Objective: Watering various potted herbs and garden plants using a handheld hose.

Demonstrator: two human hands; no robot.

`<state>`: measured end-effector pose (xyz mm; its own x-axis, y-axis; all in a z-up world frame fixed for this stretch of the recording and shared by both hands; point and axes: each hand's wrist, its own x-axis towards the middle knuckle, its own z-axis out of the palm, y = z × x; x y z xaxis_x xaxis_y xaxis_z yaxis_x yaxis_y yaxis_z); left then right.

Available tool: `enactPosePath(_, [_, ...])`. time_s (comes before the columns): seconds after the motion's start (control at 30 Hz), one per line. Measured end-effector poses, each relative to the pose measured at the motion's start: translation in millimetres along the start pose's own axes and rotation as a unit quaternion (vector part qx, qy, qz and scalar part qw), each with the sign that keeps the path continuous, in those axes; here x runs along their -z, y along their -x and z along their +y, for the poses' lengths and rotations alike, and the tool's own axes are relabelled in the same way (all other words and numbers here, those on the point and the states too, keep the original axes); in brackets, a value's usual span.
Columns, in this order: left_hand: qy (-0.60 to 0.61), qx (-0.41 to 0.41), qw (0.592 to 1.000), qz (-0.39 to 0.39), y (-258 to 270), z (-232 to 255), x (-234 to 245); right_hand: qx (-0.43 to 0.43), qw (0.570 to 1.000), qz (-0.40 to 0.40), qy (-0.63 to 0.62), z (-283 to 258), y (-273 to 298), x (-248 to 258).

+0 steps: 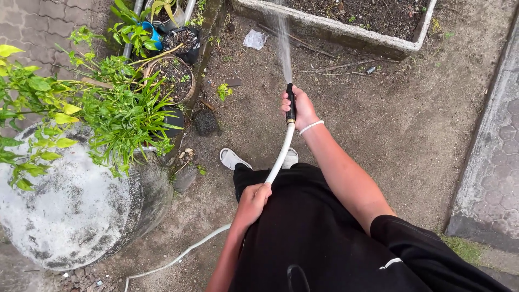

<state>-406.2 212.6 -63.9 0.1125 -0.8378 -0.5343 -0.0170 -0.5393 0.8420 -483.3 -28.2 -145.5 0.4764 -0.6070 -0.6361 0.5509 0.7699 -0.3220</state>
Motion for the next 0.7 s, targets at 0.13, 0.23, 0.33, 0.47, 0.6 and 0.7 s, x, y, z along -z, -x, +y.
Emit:
enactPosePath(0.13, [-0.004,0.003,1.000,-0.004,-1,3,0,0.005,1.000,0.008,-0.004,0,-1,5])
enactPosePath(0.23, [0.000,0.005,1.000,-0.005,-2,1,0,0.023,1.000,0.014,-0.007,-1,3,2])
enactPosePath(0.33, [0.001,0.006,1.000,-0.011,-2,2,0,0.017,1.000,0.012,-0.009,-2,1,7])
enactPosePath(0.47, [-0.005,0.006,1.000,-0.013,-3,1,0,0.024,0.999,0.028,-0.015,-4,1,12])
enactPosePath(0.6, [-0.005,0.005,1.000,-0.013,-4,2,0,0.035,0.998,0.039,-0.026,-3,-2,15])
enactPosePath(0.7, [-0.007,0.003,1.000,-0.016,-7,-1,0,0.025,0.999,0.039,-0.023,-6,-3,20])
